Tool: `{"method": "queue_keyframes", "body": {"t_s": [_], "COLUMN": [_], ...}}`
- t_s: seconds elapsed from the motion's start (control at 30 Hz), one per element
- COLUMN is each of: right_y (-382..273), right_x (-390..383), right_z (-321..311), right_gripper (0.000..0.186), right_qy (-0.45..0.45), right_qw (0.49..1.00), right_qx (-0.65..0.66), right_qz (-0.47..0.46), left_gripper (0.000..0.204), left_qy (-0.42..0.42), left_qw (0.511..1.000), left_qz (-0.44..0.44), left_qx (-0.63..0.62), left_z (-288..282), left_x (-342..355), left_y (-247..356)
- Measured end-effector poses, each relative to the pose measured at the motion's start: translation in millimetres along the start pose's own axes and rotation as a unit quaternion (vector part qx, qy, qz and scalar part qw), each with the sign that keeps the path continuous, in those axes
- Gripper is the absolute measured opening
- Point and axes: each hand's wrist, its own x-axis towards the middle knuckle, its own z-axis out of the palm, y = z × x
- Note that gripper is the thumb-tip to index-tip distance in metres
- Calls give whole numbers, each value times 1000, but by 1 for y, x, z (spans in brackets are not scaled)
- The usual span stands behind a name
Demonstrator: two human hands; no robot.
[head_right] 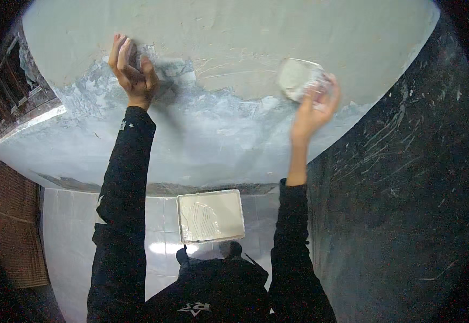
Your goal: The person applies and smooths wall filler onto an indoor wall with a putty scraper.
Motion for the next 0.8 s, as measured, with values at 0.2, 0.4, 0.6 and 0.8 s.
{"method": "queue_keyframes", "body": {"t_s": [0.2, 0.4, 0.6, 0.8], "right_y": [9, -19, -2, -7], "right_x": [-21, -73, -1, -6], "right_z": [10, 97, 33, 8], "right_gripper": [49, 39, 49, 51], "right_qy": [-28, -153, -4, 42], "right_qw": [999, 986, 999, 999], "right_qx": [-22, -42, -20, 10], "right_qz": [-38, -45, -43, -10], "left_gripper": [42, 41, 44, 46], "left_qy": [-14, -10, -11, -19], "left_qw": [1000, 1000, 1000, 1000], "left_qz": [-10, -4, -9, 8], "left_qx": [5, 19, 2, 22], "left_z": [1, -3, -3, -3], "left_x": [-2, 0, 2, 2], "left_y": [6, 3, 3, 4]}}
